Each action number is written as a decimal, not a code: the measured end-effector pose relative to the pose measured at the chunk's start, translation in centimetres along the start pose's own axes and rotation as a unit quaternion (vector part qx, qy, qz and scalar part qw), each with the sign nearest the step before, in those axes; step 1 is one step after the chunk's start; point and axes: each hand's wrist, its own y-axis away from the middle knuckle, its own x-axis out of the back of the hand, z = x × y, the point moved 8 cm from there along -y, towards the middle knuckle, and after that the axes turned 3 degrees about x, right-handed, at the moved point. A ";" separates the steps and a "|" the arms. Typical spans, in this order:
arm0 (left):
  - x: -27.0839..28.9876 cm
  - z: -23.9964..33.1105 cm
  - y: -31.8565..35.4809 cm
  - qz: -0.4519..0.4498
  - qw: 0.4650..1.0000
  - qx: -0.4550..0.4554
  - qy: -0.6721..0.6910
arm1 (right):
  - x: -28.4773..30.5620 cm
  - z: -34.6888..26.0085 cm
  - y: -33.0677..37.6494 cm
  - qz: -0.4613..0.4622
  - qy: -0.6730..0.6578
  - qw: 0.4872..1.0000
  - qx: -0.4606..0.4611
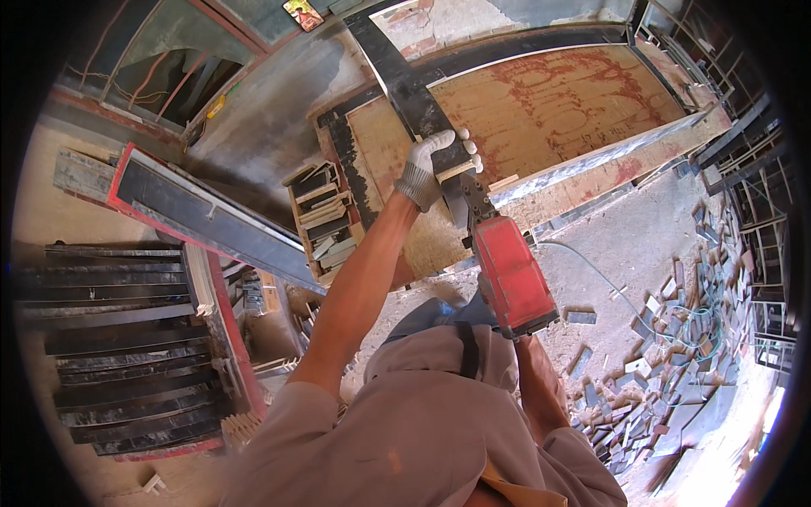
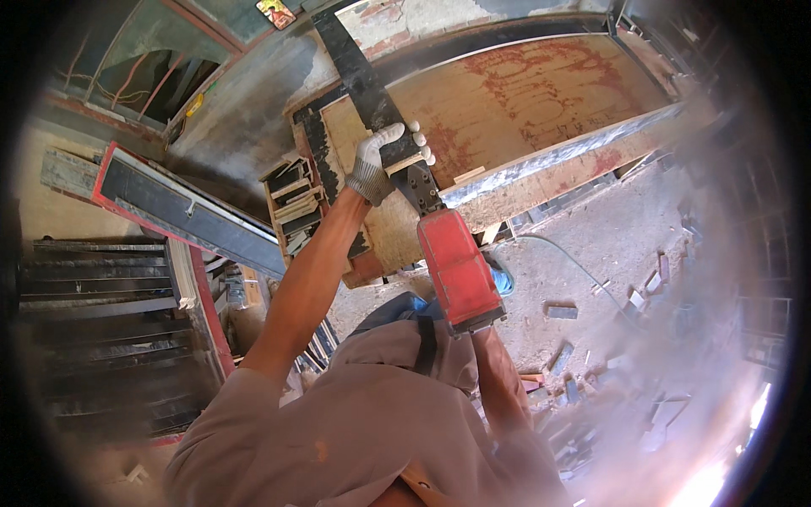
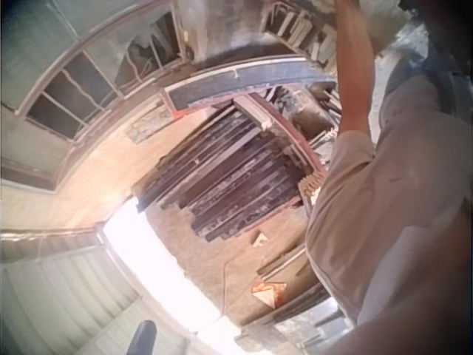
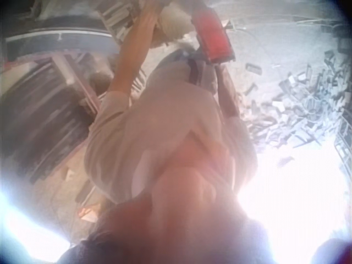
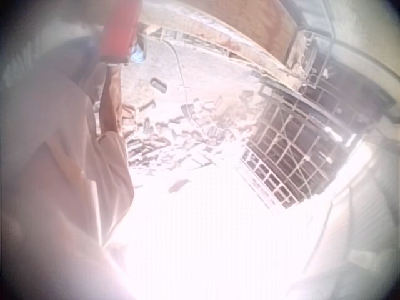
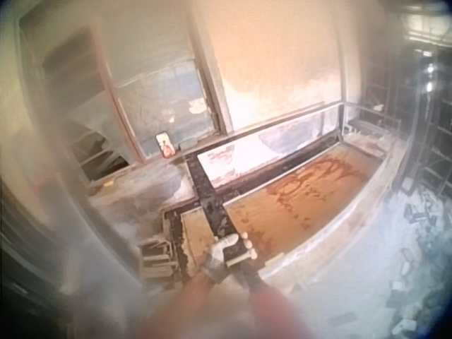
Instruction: The person assembles a rectangular wooden frame by positioning dark wooden strips onto a plywood base and securing them with a red pneumatic nail gun. The person repeatedly picks up strips, aligns them, and fastens them to the base.
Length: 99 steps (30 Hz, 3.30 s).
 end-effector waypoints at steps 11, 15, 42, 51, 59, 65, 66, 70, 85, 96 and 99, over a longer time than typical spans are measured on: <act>-0.1 0.1 0.1 0.002 1.000 -0.008 -0.008 | 0.0 0.3 -0.1 0.004 -0.003 1.000 -0.002; -0.4 0.0 -0.1 -0.008 1.000 -0.011 -0.007 | 0.0 0.2 -0.3 0.007 -0.002 1.000 0.000; -0.8 -0.3 -0.2 -0.040 0.998 -0.003 0.045 | 0.0 1.1 0.4 0.009 -0.006 1.000 0.006; -0.6 -0.3 0.0 -0.022 0.999 -0.016 0.023 | -0.1 1.5 0.3 0.012 -0.007 1.000 0.003; -0.2 -0.4 0.1 0.007 1.000 -0.013 0.025 | 1.4 1.2 0.0 0.022 -0.005 1.000 -0.020; 0.0 0.0 1.0 0.098 0.994 0.002 0.055 | 6.1 -2.5 -4.1 0.005 0.032 0.999 -0.039; 0.1 0.0 0.9 0.086 0.992 0.011 0.090 | 7.0 -3.3 -5.6 -0.002 0.039 0.998 -0.040; 8.7 1.5 -0.1 0.194 0.976 -0.082 -0.058 | 10.2 -6.8 -13.0 -0.057 0.070 0.994 -0.057; 21.3 27.4 -18.2 0.497 0.749 0.045 -0.435 | -4.5 -20.5 -45.9 -0.273 0.069 0.920 -0.272; 16.3 27.3 -16.9 0.508 0.789 0.090 -0.334 | -18.4 -22.3 -57.3 -0.315 0.261 0.876 -0.254; 13.7 28.6 -15.5 0.542 0.752 0.085 -0.366 | -20.9 -23.4 -58.2 -0.346 0.323 0.856 -0.207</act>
